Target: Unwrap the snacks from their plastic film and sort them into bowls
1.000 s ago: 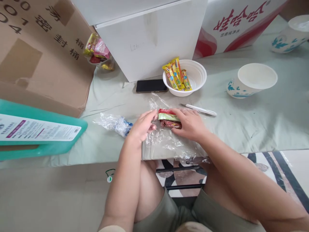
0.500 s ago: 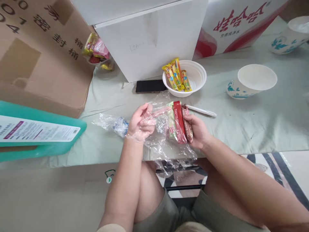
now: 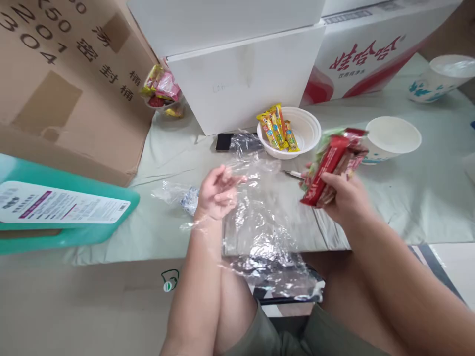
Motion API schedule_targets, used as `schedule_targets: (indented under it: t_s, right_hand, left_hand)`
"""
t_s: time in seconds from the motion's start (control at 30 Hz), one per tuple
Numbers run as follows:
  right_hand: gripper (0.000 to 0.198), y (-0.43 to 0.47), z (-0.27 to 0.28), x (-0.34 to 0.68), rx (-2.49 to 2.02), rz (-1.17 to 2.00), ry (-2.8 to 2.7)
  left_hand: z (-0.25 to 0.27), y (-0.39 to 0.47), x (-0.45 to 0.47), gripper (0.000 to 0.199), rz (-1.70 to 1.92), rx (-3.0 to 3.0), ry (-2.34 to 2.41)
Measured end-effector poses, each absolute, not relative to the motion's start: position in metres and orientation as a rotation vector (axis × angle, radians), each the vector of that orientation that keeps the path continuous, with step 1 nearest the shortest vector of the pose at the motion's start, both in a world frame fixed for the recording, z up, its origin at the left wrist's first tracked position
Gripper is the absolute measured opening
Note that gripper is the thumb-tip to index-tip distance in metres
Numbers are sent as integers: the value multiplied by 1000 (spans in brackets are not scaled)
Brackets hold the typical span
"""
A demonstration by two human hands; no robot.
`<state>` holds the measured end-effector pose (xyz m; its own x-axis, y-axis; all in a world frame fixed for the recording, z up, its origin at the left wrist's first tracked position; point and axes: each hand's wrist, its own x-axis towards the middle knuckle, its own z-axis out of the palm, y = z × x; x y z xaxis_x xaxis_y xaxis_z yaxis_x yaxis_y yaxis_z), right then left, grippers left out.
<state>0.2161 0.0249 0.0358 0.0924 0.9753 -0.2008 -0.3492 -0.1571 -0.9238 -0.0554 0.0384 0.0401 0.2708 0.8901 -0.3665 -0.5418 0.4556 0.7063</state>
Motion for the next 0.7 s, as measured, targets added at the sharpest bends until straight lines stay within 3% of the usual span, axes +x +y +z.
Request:
schedule_targets:
  t_s: [0.2,0.27,0.37,0.53,0.7]
  right_hand:
    - [52,126,63,212,-1280,547,-1367]
    - [55,155,65,210,-1386,523,-1524]
    - [44,160,61,210,-1601,534,-1575]
    - [25,79,34,212,-1528,455,-1471]
    - [40,31,1,214,-1526,538,-1531]
  left_hand:
    - [39,50,-45,39,881,384,680]
    - [40,49,-44,38,872,370,663]
    - [41,47,-47,37,872,358,647]
    - [44,44,-53,35,889,389,671]
    - [44,43,-43,32,885,582,959]
